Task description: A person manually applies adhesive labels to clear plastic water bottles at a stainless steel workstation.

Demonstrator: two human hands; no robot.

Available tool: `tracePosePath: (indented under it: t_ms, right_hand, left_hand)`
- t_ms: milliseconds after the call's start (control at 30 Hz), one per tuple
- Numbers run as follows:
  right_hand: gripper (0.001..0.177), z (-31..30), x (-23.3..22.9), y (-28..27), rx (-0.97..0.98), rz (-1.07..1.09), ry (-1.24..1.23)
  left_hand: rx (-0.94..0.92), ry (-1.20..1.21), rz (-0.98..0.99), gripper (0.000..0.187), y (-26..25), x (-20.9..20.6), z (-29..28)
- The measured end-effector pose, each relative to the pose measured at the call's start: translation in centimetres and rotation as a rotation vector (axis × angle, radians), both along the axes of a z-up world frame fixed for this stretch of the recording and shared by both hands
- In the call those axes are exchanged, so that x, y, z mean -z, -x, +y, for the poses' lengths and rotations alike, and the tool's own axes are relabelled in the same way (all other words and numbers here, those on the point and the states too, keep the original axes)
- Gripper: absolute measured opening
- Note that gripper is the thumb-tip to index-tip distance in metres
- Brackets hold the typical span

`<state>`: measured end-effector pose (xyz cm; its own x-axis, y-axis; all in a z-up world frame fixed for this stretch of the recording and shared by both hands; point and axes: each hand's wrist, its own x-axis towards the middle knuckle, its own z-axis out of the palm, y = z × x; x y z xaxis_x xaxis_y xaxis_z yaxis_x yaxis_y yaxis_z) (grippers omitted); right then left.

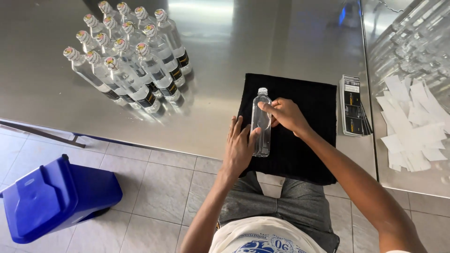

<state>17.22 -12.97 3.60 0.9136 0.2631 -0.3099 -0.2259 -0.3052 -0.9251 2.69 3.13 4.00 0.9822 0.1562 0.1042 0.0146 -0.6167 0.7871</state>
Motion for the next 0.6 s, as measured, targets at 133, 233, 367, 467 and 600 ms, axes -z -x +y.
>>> tracePosePath:
  t_ms: [133, 233, 367, 467, 600]
  right_hand:
    - [0.061, -3.8, -0.4, -0.1, -0.099, -0.376, 0.535]
    - [0.053, -9.3, -1.5, 0.9, -0.086, -0.493, 0.724]
    - [0.043, -17.5, -1.1, 3.1, 0.072, -0.497, 0.65]
    - [0.026, -21.0, -1.8, 5.9, 0.206, -0.444, 0.557]
    - [0.02, -24.0, -0.9, 8.0, 0.3, -0.463, 0.523]
  left_hand:
    - [0.043, 0.012, 0.003, 0.077, -0.7, 1.4, -1.1]
    - [0.147, 0.073, -0.026, 0.078, -0.9, 1.0, -3.3]
    - [0.309, 0.008, -0.154, 0.069, -1.0, -0.3, -7.1]
    - [0.385, -0.122, -0.292, 0.071, -2.2, 1.5, -10.3]
    - [0.43, -0.266, -0.415, 0.071, -3.7, 3.5, -14.1]
